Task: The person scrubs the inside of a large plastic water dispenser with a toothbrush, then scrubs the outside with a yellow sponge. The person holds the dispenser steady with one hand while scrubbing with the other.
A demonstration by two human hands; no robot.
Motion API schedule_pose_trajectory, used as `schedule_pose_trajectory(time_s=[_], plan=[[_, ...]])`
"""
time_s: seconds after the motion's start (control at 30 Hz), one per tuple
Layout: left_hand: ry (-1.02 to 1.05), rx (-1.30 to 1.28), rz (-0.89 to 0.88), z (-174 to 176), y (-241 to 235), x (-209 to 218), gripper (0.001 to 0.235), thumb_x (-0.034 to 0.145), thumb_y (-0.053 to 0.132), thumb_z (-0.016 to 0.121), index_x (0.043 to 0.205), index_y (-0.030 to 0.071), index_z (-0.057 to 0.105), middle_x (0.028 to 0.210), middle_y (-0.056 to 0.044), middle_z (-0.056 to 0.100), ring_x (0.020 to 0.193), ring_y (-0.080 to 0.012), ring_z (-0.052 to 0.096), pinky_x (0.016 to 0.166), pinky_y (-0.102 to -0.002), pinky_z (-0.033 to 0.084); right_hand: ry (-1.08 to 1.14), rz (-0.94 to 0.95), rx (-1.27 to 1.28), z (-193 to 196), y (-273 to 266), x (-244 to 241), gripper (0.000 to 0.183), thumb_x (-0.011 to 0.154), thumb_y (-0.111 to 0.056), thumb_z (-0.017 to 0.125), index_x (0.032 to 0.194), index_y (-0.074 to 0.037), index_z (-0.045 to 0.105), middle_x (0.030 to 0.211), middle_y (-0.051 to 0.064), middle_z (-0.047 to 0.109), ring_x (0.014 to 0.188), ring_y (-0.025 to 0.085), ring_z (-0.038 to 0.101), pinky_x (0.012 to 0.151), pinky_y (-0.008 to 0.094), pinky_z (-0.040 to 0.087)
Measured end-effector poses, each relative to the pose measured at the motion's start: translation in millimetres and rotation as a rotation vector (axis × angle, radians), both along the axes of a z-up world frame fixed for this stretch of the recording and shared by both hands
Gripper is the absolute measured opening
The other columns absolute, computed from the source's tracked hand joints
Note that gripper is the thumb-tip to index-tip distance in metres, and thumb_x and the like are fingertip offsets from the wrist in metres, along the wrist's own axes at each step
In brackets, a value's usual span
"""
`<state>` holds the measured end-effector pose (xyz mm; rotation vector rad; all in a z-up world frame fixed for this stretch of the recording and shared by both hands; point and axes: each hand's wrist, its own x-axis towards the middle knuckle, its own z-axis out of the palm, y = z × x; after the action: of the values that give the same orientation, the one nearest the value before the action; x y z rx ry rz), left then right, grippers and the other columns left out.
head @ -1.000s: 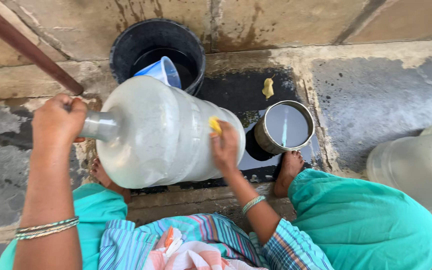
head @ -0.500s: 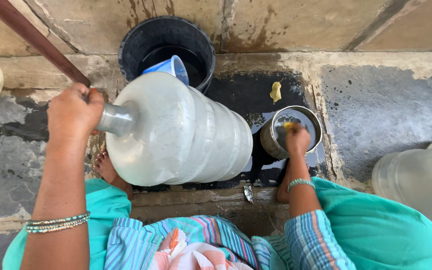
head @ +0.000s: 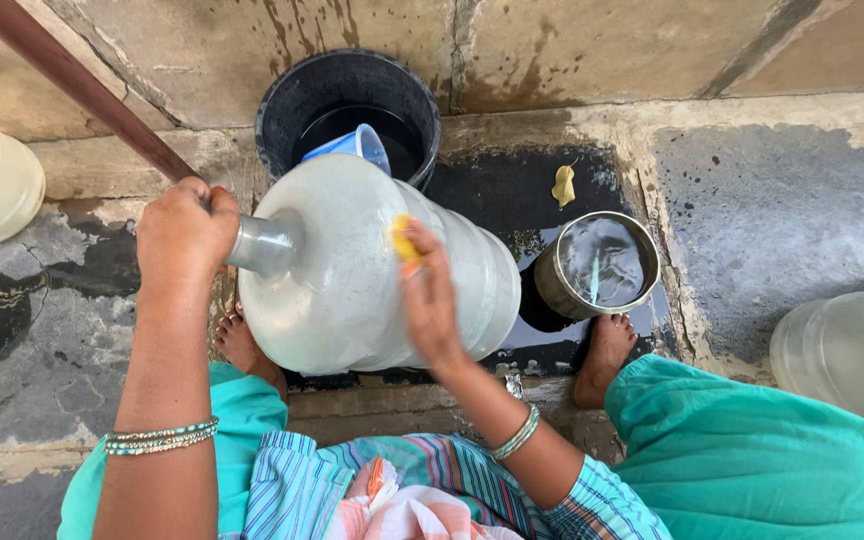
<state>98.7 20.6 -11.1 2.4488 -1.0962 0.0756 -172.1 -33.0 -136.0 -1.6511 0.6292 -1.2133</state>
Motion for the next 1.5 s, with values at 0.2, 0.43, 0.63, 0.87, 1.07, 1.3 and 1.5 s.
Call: schedule_pose_trajectory(time_s=[0.2,0.43,0.63,0.87,1.07,1.3,1.5], plan=[[-0.003,-0.013,-0.015,-13.8,-0.1,6.7,0.031,0.097,0.035,0.061,0.093,0.006,0.072,0.084,-0.024,0.071,0.083,-0.0441,0.069,0.08,-0.053,0.054,0.296,-0.137,-0.482,-26.2,9.3,-11.4,0.07,0.113,-0.05,0.021,0.162,0.0,0.022,0.167,0.023,0.03,0.159,0.035,0.025,0.133,0.053,0.009],[0.02,-0.004,0.014,-15.0,-3.8,7.7,0.032,0.097,0.034,0.06,0.092,0.006,0.072,0.085,-0.023,0.072,0.084,-0.0443,0.069,0.081,-0.053,0.054,0.498,-0.41,0.234,-152.6,-81.3,-100.9,0.07,0.106,-0.051,0.03,0.154,-0.002,0.042,0.154,0.022,0.048,0.147,0.038,0.037,0.122,0.047,0.026],[-0.003,-0.013,0.063,-10.5,-14.6,-3.5,0.031,0.096,0.034,0.059,0.095,0.007,0.074,0.085,-0.026,0.071,0.084,-0.0453,0.069,0.081,-0.054,0.054,0.203,0.145,0.044,-62.8,-90.8,-46.4,0.086,0.103,-0.067,0.018,0.159,-0.004,0.034,0.168,0.021,0.033,0.157,0.036,0.026,0.127,0.046,0.016],[0.009,-0.071,0.06,-3.6,-20.4,-16.4,0.029,0.092,0.03,0.061,0.092,0.005,0.074,0.085,-0.027,0.071,0.084,-0.0451,0.069,0.081,-0.054,0.054,0.269,0.178,-0.006,38.3,-60.1,9.2,0.094,0.102,-0.073,0.003,0.162,-0.005,0.026,0.172,0.021,0.025,0.162,0.038,0.013,0.131,0.048,0.0],[0.027,-0.095,0.024,-5.4,-20.5,-18.5,0.027,0.09,0.028,0.061,0.092,0.003,0.071,0.086,-0.026,0.071,0.083,-0.0452,0.069,0.078,-0.054,0.055,0.534,0.067,-0.877,-34.5,42.7,-36.8,0.094,0.101,-0.076,0.025,0.162,-0.004,0.031,0.169,0.022,0.015,0.159,0.045,0.006,0.128,0.06,0.007],[-0.034,-0.183,-0.085,-4.8,-30.9,-34.8,0.025,0.088,0.027,0.063,0.088,0.003,0.07,0.087,-0.023,0.072,0.085,-0.0421,0.069,0.075,-0.055,0.054,0.769,0.088,-0.642,76.7,-37.2,12.3,0.073,0.103,-0.064,0.034,0.157,-0.017,0.048,0.168,0.012,0.039,0.16,0.041,0.027,0.131,0.06,0.016],[0.05,-0.124,0.015,-5.2,-43.6,-39.0,0.025,0.091,0.028,0.062,0.093,0.005,0.071,0.091,-0.022,0.072,0.087,-0.0421,0.07,0.078,-0.054,0.055,0.79,0.144,-1.003,33.7,16.4,-28.8,0.096,0.093,-0.075,0.042,0.155,-0.002,0.044,0.16,0.022,0.038,0.15,0.044,0.027,0.121,0.057,0.016]])
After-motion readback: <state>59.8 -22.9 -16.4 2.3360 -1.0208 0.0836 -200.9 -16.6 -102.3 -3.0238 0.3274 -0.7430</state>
